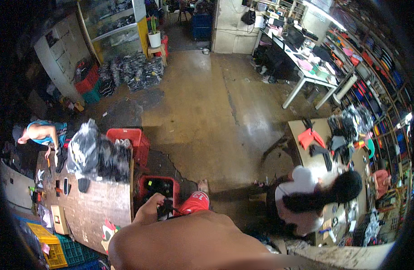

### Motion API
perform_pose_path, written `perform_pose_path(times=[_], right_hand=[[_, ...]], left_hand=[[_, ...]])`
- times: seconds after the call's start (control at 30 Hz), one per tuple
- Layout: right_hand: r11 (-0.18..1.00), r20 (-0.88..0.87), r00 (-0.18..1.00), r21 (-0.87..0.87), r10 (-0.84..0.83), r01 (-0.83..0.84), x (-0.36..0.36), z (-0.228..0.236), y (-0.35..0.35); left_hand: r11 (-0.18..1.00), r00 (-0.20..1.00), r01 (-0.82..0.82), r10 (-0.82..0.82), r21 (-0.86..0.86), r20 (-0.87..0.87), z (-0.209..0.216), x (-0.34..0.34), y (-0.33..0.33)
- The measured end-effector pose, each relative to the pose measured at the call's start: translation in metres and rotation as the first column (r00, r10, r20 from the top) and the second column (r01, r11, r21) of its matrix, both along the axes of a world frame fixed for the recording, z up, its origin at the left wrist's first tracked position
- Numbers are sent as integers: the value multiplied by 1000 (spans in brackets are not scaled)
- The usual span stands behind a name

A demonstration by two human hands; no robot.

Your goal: The person gathers colorful paper pieces from a table, carries them to a press machine, and repeatedly feeds the pieces through the press to form a flower-like decoration. The person then carries the assembled decoration back to the table and places it in a crate.

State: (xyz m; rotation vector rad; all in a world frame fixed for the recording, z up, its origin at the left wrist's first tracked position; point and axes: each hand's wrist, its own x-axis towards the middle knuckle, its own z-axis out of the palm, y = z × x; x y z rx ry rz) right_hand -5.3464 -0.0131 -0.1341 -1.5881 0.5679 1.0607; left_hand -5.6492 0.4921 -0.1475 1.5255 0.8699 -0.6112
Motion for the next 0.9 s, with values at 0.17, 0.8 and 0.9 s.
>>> perform_pose_path(times=[0.17, 0.8, 0.9], right_hand=[[989, 80, 987, 39, 142, -146, 86, 25, 90], [889, 14, 895, -118, 446, -442, 391, 25, 380], [716, 371, 624, -208, 688, -666, 441, 69, 522]], left_hand=[[922, 930, -365, 353, -128, -107, 34, 57, 53], [543, 540, -816, 839, -200, 72, 101, 217, 249], [304, 156, -823, 933, -479, 324, 184, 251, 295]])
